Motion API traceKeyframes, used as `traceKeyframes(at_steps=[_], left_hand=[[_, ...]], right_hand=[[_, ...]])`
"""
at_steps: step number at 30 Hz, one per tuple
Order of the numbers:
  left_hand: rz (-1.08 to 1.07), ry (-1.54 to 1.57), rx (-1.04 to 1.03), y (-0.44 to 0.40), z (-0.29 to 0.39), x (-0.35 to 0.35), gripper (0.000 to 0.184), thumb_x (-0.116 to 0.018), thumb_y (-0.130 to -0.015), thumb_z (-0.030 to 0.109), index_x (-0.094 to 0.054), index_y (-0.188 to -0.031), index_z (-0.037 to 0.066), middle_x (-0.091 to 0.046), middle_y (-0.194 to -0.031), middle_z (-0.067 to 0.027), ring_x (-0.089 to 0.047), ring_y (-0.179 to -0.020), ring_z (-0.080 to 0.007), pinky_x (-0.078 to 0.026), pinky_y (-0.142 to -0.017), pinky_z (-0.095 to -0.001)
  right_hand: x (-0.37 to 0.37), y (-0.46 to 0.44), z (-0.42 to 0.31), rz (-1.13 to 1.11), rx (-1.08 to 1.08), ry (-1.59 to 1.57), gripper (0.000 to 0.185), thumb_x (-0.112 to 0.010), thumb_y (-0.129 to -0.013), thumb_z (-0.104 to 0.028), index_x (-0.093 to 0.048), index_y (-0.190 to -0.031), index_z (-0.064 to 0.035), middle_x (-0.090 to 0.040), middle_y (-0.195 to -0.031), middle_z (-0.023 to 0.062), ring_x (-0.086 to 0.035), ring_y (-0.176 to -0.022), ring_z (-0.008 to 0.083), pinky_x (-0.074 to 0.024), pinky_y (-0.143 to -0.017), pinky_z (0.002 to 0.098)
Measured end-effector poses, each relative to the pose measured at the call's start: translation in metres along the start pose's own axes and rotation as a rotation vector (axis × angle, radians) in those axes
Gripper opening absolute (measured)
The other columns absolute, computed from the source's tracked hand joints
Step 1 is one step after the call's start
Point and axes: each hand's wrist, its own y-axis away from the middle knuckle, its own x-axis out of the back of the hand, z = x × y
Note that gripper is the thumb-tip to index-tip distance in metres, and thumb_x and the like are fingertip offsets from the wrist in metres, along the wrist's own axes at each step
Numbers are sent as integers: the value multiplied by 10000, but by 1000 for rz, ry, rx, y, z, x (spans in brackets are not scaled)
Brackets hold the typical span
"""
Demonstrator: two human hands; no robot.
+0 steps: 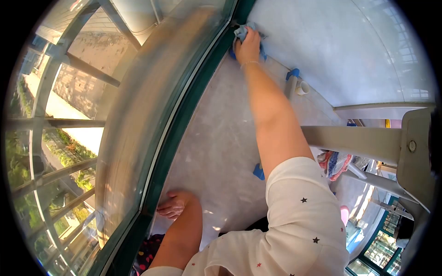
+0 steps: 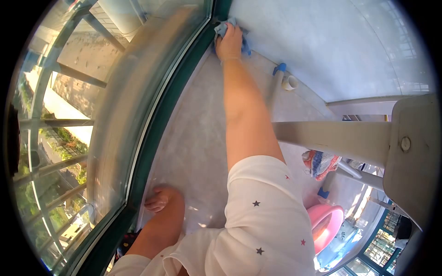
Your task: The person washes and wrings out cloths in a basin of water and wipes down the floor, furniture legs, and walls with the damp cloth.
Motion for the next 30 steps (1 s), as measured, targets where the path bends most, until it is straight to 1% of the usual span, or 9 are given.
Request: traceKeyframes(at_steps=[6,9,12,15,17,19,22,25,30], left_hand=[[-46,-25,-11,3,-2,0,604,-431,-821,307,-381,-1300,-58,-377,-1339,-243,-360,-1246,-379,-292,-1017,-488],[-79,-16,-13,4,-4,-4,606,-431,-821,308,-380,-1302,-57,-375,-1341,-243,-357,-1249,-378,-289,-1019,-488],[-87,-24,-12,0,-12,-15,607,-431,-821,309,-378,-1304,-56,-372,-1344,-243,-354,-1253,-378,-286,-1022,-488],[-75,-29,22,0,-11,-12,609,-430,-821,310,-377,-1305,-54,-370,-1347,-242,-351,-1256,-378,-283,-1024,-487],[-58,-26,43,-1,-6,-12,610,-430,-821,310,-376,-1307,-54,-368,-1349,-242,-349,-1258,-378,-281,-1026,-487],[-47,-54,58,-4,-14,-13,611,-430,-820,311,-375,-1308,-53,-366,-1351,-242,-346,-1260,-378,-279,-1028,-487],[-53,-83,75,-2,-12,-15,612,-430,-820,312,-374,-1310,-51,-364,-1354,-242,-343,-1263,-378,-276,-1031,-487],[-67,-109,103,1,-6,-4,613,-430,-820,313,-372,-1311,-50,-361,-1357,-242,-340,-1267,-378,-273,-1033,-487],[-76,-176,137,0,-8,-4,616,-430,-820,314,-370,-1314,-48,-357,-1362,-241,-335,-1272,-377,-268,-1038,-486]], right_hand=[[-2,32,3,-374,-195,326,576,-577,-769,-207,-407,-1293,-37,-495,-1253,160,-439,-1190,280,-331,-971,483],[21,21,-2,-674,-4,474,508,-604,-746,-181,-504,-1239,-106,-534,-1225,107,-447,-1191,247,-335,-963,499],[34,53,-47,-814,-110,291,405,-612,-730,-139,-594,-1134,-156,-558,-1198,60,-446,-1193,209,-337,-949,527],[52,56,-55,-651,-354,99,348,-618,-718,-120,-631,-1064,-154,-576,-1170,36,-444,-1194,203,-339,-932,549],[64,41,-36,-136,-415,319,335,-596,-771,-140,-581,-1105,-154,-516,-1208,88,-401,-1222,243,-325,-914,566],[58,32,-6,139,-665,491,435,-611,-762,-225,-529,-1183,-150,-410,-1306,172,-344,-1261,316,-289,-953,573],[39,58,30,46,-727,453,553,-603,-757,-311,-466,-1272,-165,-304,-1372,242,-285,-1292,365,-238,-990,592],[31,64,26,-196,-551,517,609,-557,-792,-396,-416,-1348,-190,-291,-1403,227,-206,-1342,360,-157,-1043,587],[4,51,-4,-522,-302,277,545,-588,-757,-361,-514,-1267,-183,-374,-1378,117,-263,-1324,280,-189,-1024,603]])
